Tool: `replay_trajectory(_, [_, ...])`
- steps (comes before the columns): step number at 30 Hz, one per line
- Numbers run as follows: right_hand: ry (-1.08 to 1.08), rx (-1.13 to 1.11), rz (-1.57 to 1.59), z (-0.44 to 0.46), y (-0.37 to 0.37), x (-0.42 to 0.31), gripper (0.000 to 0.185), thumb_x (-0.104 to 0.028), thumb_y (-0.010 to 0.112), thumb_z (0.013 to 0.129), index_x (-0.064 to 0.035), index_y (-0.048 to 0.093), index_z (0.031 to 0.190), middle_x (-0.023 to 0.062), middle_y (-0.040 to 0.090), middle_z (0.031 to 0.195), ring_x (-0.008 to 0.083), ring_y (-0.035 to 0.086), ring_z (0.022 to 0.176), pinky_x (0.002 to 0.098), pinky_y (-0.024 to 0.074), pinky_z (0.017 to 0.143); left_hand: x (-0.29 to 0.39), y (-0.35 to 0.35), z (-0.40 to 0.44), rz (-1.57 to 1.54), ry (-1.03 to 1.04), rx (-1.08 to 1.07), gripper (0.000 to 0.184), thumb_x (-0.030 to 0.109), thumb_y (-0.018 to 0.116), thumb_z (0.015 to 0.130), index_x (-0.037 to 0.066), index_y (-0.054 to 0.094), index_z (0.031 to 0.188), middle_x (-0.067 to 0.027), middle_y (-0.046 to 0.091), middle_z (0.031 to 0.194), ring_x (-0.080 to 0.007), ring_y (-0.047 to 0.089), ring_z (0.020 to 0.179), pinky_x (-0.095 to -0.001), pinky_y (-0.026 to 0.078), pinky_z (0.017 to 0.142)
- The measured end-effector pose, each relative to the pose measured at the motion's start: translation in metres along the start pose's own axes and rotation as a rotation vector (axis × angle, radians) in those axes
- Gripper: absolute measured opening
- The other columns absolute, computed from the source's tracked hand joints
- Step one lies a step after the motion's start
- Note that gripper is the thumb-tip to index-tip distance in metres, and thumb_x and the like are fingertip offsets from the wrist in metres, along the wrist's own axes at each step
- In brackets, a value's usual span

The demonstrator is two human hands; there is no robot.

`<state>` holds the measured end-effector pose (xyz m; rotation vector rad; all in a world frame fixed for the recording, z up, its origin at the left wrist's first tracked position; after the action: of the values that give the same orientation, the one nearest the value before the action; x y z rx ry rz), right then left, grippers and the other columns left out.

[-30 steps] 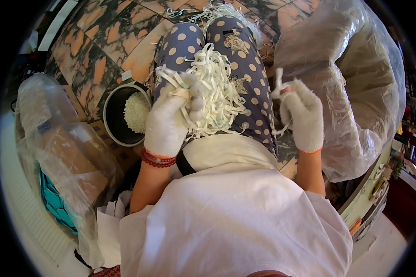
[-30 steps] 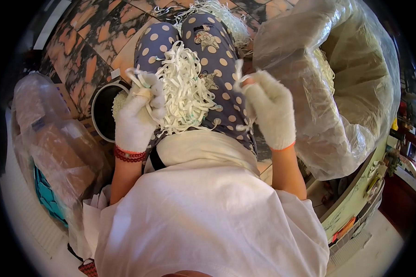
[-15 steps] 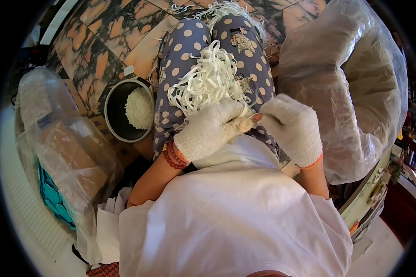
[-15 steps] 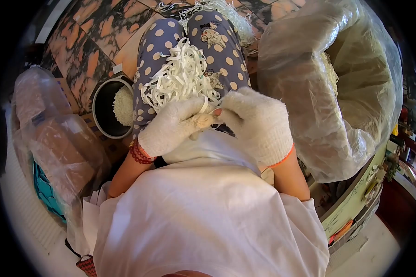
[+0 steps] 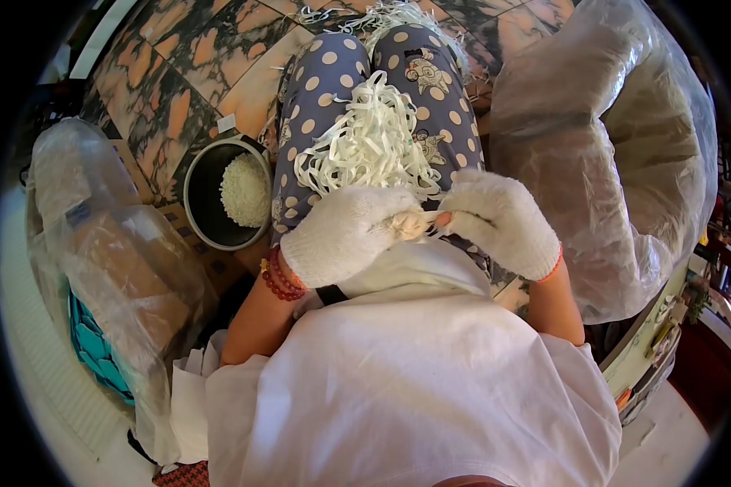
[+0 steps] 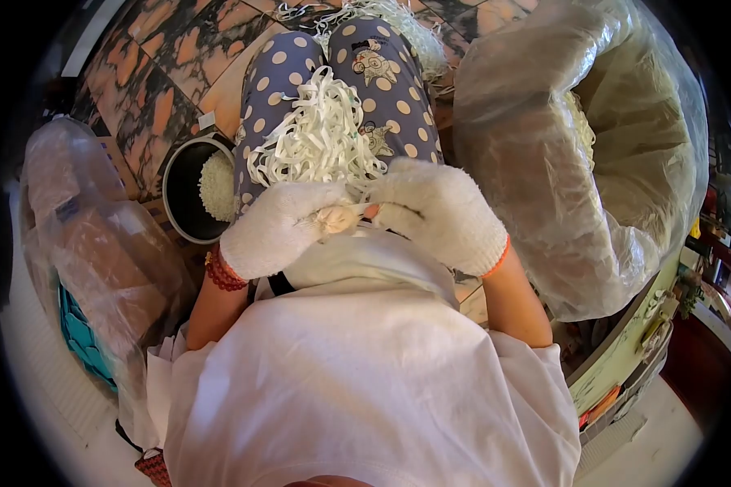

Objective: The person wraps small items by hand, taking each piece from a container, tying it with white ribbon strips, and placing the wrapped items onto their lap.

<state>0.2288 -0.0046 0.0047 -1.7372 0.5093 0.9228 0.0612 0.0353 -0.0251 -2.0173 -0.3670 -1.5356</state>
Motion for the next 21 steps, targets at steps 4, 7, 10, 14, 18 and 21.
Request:
replay_trajectory(4, [0.031, 0.189, 0.713, -0.006, 0.005, 0.005, 0.024, -0.024, 0.062, 0.095, -0.0043, 0.068, 0.082, 0.0049, 0.064, 0.08, 0.0209, 0.061, 0.08, 0.0355, 0.0485, 0.074, 0.01, 0.005, 0.001, -0.144, 0.092, -0.087, 0.015, 0.011, 0.061, 0.094, 0.004, 0.071, 0.102, -0.0114, 0.066, 0.083, -0.0182, 0.06, 0.071, -0.0338, 0.049, 0.07])
replay_trajectory(7, [-0.057, 0.245, 1.42, -0.013, 0.001, -0.006, 0.026, -0.03, 0.057, 0.101, -0.0076, 0.063, 0.089, -0.0003, 0.058, 0.072, 0.0161, 0.059, 0.075, 0.0334, 0.0487, 0.07, 0.014, 0.013, -0.006, -0.24, 0.18, -0.149, 0.011, 0.01, 0.06, 0.095, 0.003, 0.067, 0.094, -0.0081, 0.063, 0.078, -0.0165, 0.056, 0.069, -0.0319, 0.048, 0.067])
replay_trajectory(10, [-0.188, 0.393, 1.758, -0.032, -0.043, 0.008, 0.026, -0.035, 0.05, 0.105, -0.01, 0.056, 0.099, -0.0036, 0.046, 0.064, 0.0128, 0.052, 0.064, 0.0312, 0.0483, 0.065, 0.002, 0.018, -0.017, -0.2, 0.102, -0.291, 0.011, 0.004, 0.056, 0.094, 0.001, 0.059, 0.085, -0.0042, 0.06, 0.073, -0.0123, 0.054, 0.067, -0.0289, 0.046, 0.063])
replay_trajectory(14, [-0.275, 1.091, 1.476, -0.101, -0.142, 0.049, 0.023, -0.026, 0.046, 0.105, -0.0109, 0.048, 0.088, -0.003, 0.043, 0.067, 0.0121, 0.038, 0.06, 0.029, 0.0392, 0.063, -0.034, 0.008, -0.039, -0.216, -0.054, -0.339, 0.013, -0.002, 0.049, 0.093, 0.001, 0.056, 0.082, -0.0021, 0.06, 0.072, -0.0088, 0.051, 0.065, -0.0249, 0.045, 0.059])
replay_trajectory(18, [-0.315, 1.065, 1.243, -0.111, -0.164, 0.054, 0.022, -0.023, 0.048, 0.103, -0.0112, 0.045, 0.085, -0.0031, 0.042, 0.07, 0.0111, 0.035, 0.061, 0.0279, 0.0349, 0.06, -0.033, 0.007, -0.042, -0.391, -0.268, -0.416, 0.017, -0.001, 0.046, 0.096, 0.002, 0.059, 0.085, -0.0011, 0.061, 0.074, -0.0074, 0.054, 0.066, -0.0224, 0.045, 0.057])
replay_trajectory(21, [-0.46, 0.853, 1.231, -0.091, -0.138, 0.042, 0.019, -0.021, 0.049, 0.102, -0.0029, 0.056, 0.103, -0.0046, 0.038, 0.065, 0.0094, 0.032, 0.057, 0.0273, 0.0305, 0.051, -0.034, 0.005, -0.035, -0.44, -0.237, -0.396, 0.019, 0.003, 0.045, 0.099, 0.002, 0.063, 0.094, -0.001, 0.063, 0.082, -0.0081, 0.056, 0.07, -0.0237, 0.047, 0.063])
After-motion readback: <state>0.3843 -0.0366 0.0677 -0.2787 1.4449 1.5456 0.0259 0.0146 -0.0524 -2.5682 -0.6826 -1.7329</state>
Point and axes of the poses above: each hand's wrist, its own z-axis towards the middle knuckle, its own y-axis out of the palm, x = y × z, the point moved 6 cm from there along z, towards the middle knuckle
